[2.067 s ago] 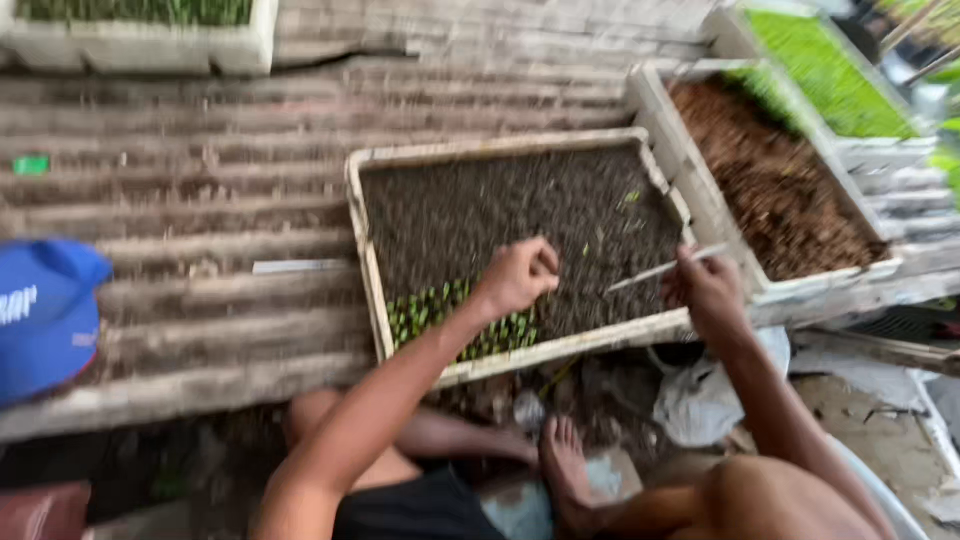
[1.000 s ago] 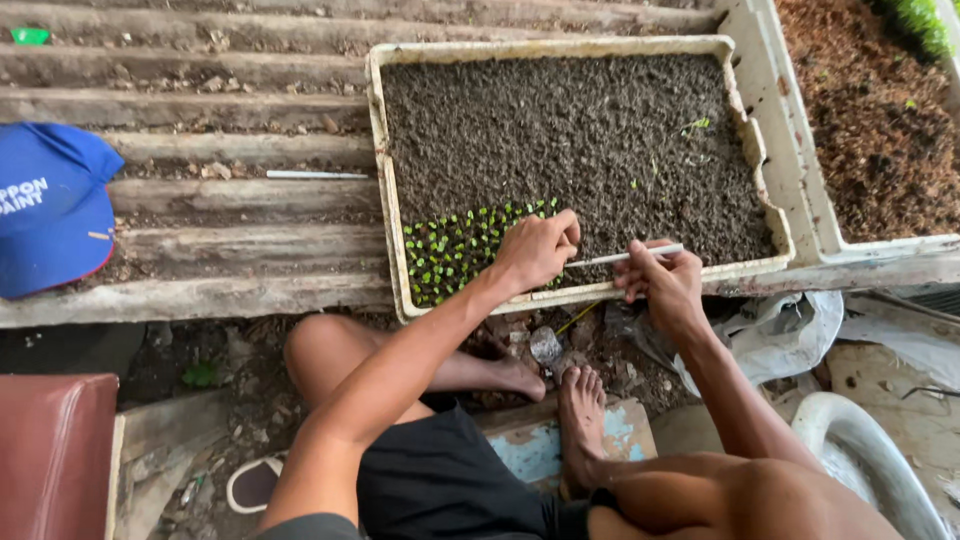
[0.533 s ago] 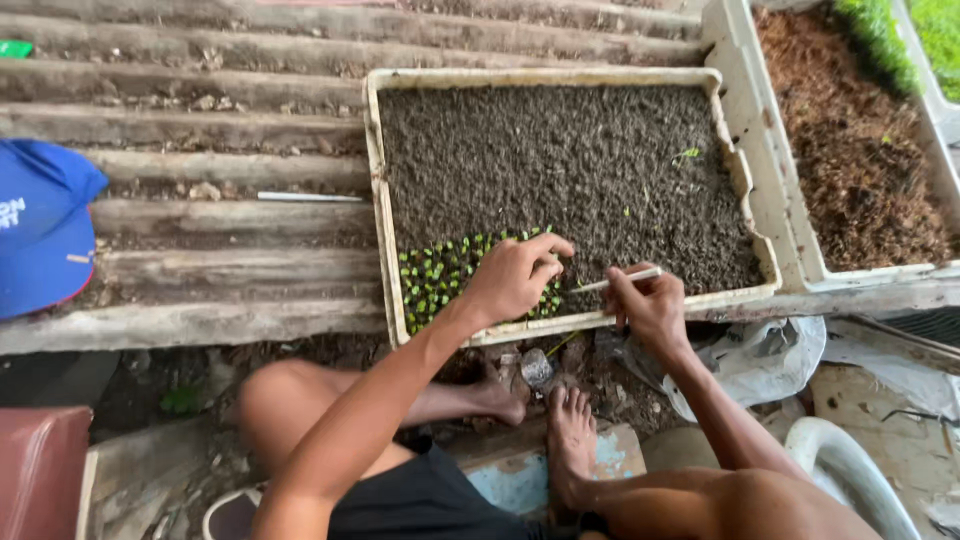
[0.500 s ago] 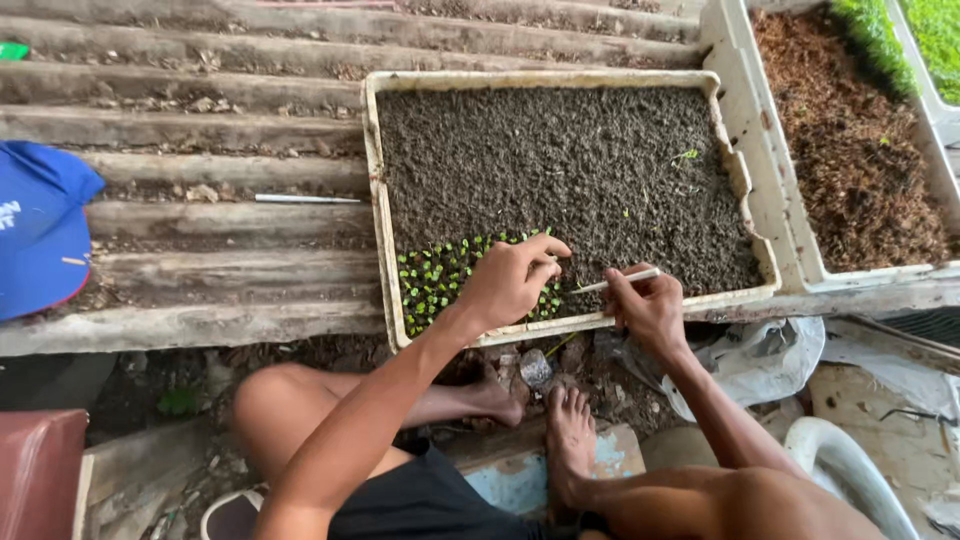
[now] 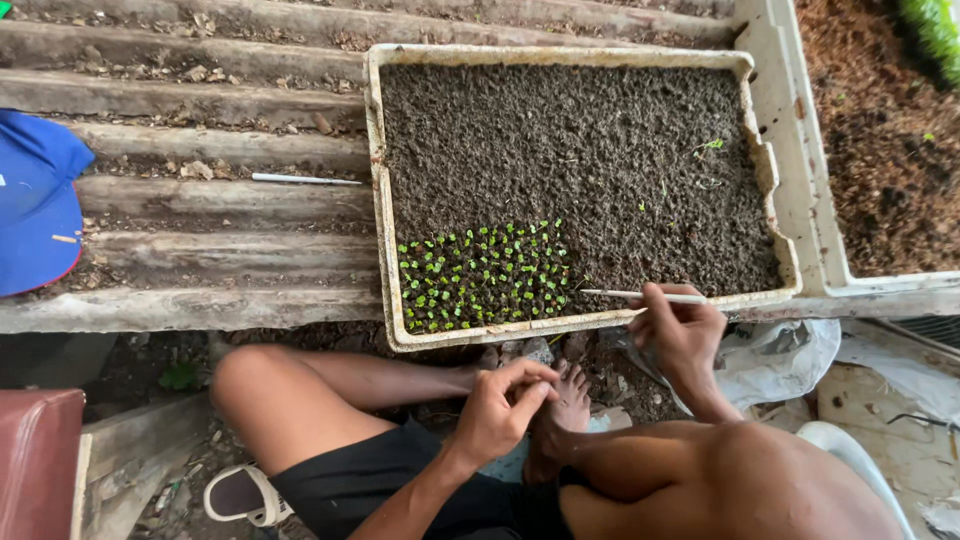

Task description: The person uses a white stick to lift small seedlings from a tray of soil and places them into a second tray filled with brown substrate. The person works methodically, moving seedlings one by one from the crowded tray to the new tray.

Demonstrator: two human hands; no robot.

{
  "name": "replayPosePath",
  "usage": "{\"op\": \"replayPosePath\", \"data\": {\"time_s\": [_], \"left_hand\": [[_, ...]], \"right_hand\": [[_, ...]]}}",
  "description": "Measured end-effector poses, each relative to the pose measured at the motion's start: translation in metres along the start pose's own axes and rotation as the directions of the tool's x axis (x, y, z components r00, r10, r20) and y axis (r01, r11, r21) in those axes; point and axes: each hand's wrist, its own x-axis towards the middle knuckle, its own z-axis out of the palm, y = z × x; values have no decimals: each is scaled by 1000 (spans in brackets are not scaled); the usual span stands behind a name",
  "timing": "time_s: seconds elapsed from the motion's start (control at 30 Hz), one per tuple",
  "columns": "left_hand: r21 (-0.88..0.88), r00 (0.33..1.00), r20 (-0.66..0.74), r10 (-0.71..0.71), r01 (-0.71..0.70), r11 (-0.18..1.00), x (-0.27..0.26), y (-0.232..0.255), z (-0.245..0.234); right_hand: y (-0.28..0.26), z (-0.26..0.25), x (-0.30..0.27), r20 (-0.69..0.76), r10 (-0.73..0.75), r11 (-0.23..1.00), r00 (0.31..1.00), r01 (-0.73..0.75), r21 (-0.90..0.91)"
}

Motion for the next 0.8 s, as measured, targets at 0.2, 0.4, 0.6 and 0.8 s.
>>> {"op": "replayPosePath", "data": {"time_s": [0.2,0.4,0.6,0.8], "left_hand": [[94,992,74,-100,93,991,-3,-12,8],[146,993,85,-81,68,987,10,-11,7],[231,986,162,-36,-2,973,18,3,20],[333,934,285,217,-309,891,52,43,9]], "right_hand": [[31,-8,3,107,238,901,965,-260,348],[16,5,10,120,243,964,963,-254,83],[-6,9,41,299,193,888,934,-37,-457],[2,3,59,456,-150,850,878,349,-394]]}}
